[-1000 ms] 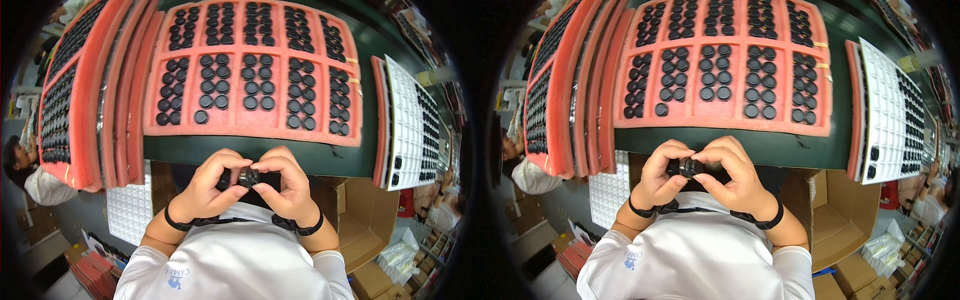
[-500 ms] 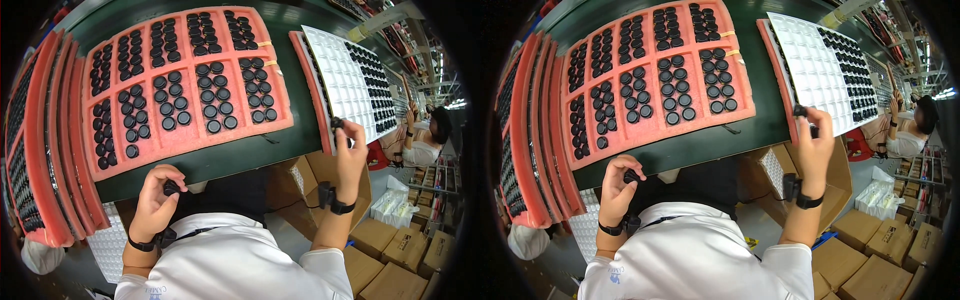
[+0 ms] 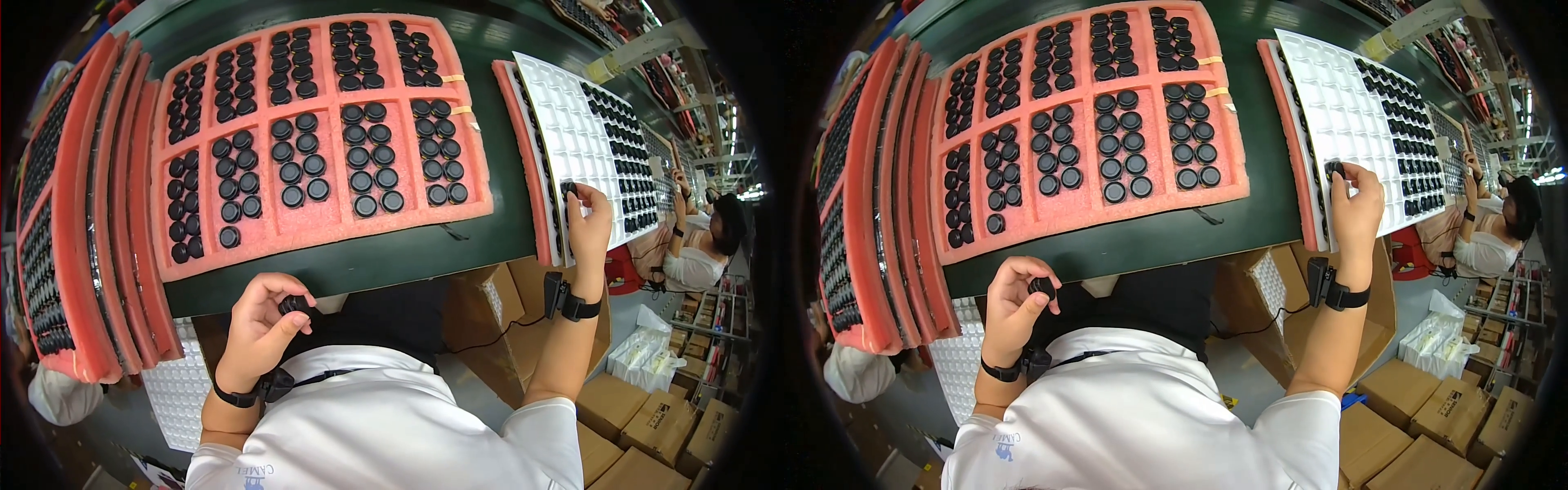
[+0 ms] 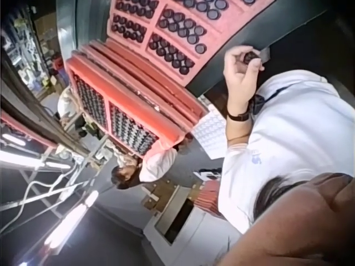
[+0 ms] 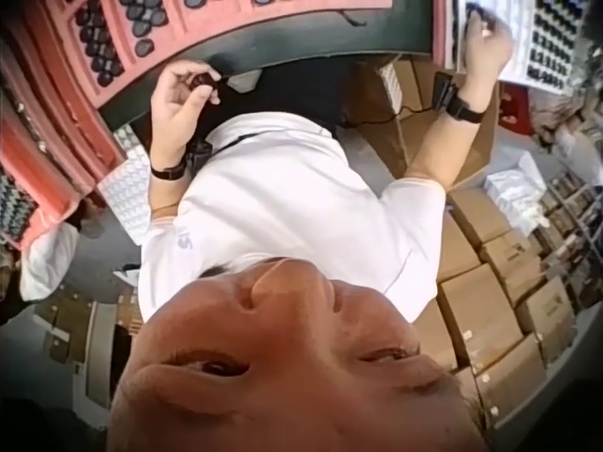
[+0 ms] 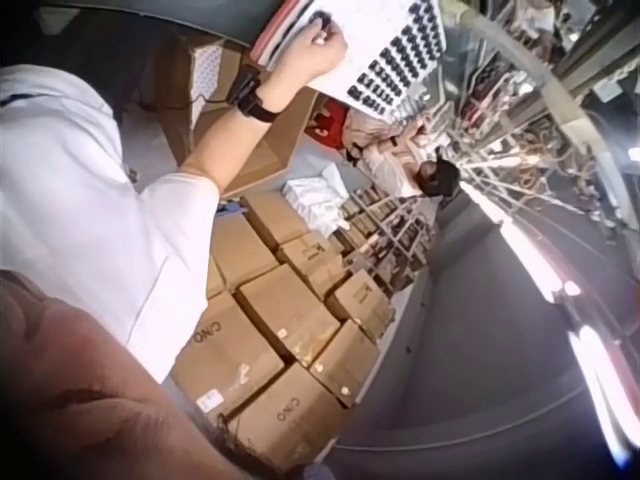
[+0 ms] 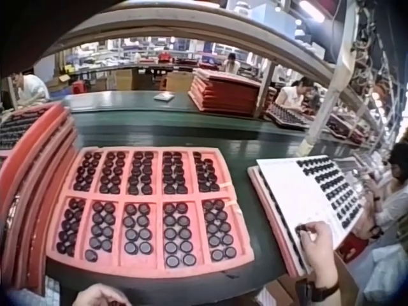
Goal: The person picks up a black component from a pink foam tray, rotates it by hand, and places it into a white plastic tray. After emptying the pink foam tray, the person moves it aside, retrieves a new pink foam tray from a stack, and resumes the process.
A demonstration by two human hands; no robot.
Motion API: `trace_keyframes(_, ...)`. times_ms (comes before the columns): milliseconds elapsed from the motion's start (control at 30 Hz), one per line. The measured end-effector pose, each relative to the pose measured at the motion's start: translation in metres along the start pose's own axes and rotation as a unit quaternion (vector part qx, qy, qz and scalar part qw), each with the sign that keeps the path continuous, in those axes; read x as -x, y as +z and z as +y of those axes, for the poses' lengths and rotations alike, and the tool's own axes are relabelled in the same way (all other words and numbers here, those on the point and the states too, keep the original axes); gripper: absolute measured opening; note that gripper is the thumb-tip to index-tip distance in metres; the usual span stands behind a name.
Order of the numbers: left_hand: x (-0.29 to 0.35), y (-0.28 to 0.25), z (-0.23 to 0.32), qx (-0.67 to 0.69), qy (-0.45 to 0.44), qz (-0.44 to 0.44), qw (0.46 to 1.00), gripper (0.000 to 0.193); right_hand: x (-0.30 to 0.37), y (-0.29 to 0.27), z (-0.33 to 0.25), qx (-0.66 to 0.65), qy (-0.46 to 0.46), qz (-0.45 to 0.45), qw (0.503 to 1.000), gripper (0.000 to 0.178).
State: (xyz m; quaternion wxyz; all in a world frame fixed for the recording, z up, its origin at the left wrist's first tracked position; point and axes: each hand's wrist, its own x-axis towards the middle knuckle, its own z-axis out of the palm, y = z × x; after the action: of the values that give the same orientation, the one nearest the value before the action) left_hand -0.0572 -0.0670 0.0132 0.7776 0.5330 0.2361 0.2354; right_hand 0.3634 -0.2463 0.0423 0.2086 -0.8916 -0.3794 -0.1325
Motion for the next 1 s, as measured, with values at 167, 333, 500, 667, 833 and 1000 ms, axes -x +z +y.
trace_keyframes(167,-0.004,0.002,0.003,-0.037,0.044,-0.003,0.998,0.025,0.003,-0.004,-0.013,0.024,-0.029,0.017,0.999,0.025)
trace_keyframes(333,-0.007,0.000,0.003,-0.095,0.087,-0.025,0.991,0.025,0.035,-0.014,-0.083,-0.054,-0.114,0.042,0.991,0.023)
trace_keyframes(500,-0.005,0.008,0.005,-0.056,0.083,-0.038,0.994,0.030,0.081,0.005,-0.171,-0.320,-0.180,-0.147,0.919,0.025)
trace_keyframes(667,0.005,0.006,0.006,0.004,0.083,-0.010,0.997,0.035,0.107,0.024,-0.232,-0.469,-0.206,-0.293,0.807,0.024)
trace_keyframes(833,0.012,-0.004,0.003,0.001,0.104,0.005,0.995,0.035,0.119,0.044,-0.255,-0.529,-0.183,-0.310,0.768,0.024)
trace_keyframes(1000,0.017,-0.019,0.002,0.037,0.063,0.039,0.997,0.033,0.103,0.055,-0.262,-0.557,-0.062,-0.370,0.741,0.023)
